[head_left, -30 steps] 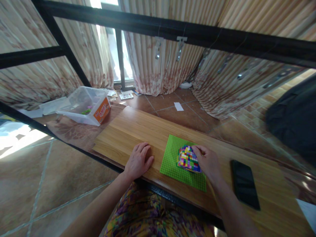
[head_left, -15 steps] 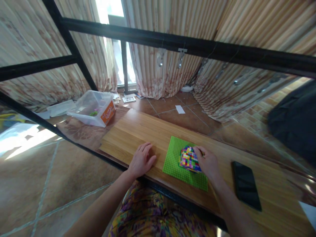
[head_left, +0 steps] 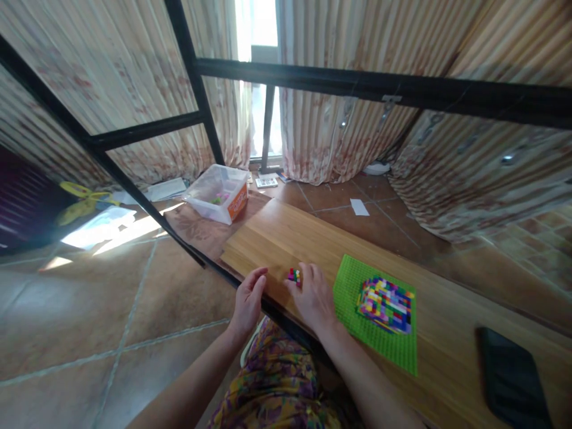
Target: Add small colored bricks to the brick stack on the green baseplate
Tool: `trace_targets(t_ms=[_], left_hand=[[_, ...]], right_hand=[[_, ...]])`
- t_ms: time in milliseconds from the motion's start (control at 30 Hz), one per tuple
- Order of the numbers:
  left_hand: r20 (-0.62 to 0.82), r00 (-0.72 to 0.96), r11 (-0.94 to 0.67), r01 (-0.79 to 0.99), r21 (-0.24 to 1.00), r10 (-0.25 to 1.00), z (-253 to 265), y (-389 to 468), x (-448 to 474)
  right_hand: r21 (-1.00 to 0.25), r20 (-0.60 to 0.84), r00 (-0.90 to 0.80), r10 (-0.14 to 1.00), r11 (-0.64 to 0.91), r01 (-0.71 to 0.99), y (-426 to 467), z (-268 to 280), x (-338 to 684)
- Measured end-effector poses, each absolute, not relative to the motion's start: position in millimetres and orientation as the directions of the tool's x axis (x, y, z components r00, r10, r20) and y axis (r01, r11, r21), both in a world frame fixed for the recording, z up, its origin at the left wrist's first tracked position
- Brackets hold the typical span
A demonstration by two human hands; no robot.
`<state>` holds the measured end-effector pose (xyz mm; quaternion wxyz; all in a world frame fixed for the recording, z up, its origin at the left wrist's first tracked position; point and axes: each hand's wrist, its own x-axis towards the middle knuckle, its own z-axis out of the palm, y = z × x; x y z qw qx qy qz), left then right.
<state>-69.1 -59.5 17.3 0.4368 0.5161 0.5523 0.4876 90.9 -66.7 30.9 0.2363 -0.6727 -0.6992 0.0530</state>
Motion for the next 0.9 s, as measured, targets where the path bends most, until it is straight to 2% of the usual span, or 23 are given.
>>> trace_targets(t_ms=[167, 333, 500, 633, 800, 900], left_hand=[[-0.058, -0.045, 0.060, 0.057, 0.997, 0.997, 17.4, -62.6, -69.0], [-0.047, -0.041, 0.050, 0.075, 0.996, 0.998, 12.3, -59.9, -67.6], [-0.028, -0.012, 0.029, 0.100, 0.995, 1.000, 9.9, -57.4, -62.2], [-0.058, 0.023, 0.056, 0.112, 0.992, 0.998, 9.2, -54.7, -55.1], [-0.089, 0.022, 0.085, 0.137, 0.987, 0.996, 8.2, -48.9, -48.0], [-0.124, 0.011, 0.123, 0.100, 0.987, 0.992, 8.1, -44.1, -44.5]], right_hand=[[-0.171, 0.169, -0.034, 0.985, 0.063, 0.983, -39.9, 16.0, 73.1], [-0.058, 0.127, -0.129, 0.983, 0.137, 0.989, -30.2, 13.9, 78.0], [-0.074, 0.160, -0.142, 0.977, 0.156, 0.985, -27.5, 11.2, 86.3], [-0.092, 0.183, -0.145, 0.972, 0.164, 0.982, -25.0, 8.9, 92.5], [-0.057, 0.163, -0.119, 0.979, 0.130, 0.990, -21.0, 9.6, 94.1], [-0.075, 0.176, -0.129, 0.976, 0.144, 0.987, -18.4, 8.7, 96.0]])
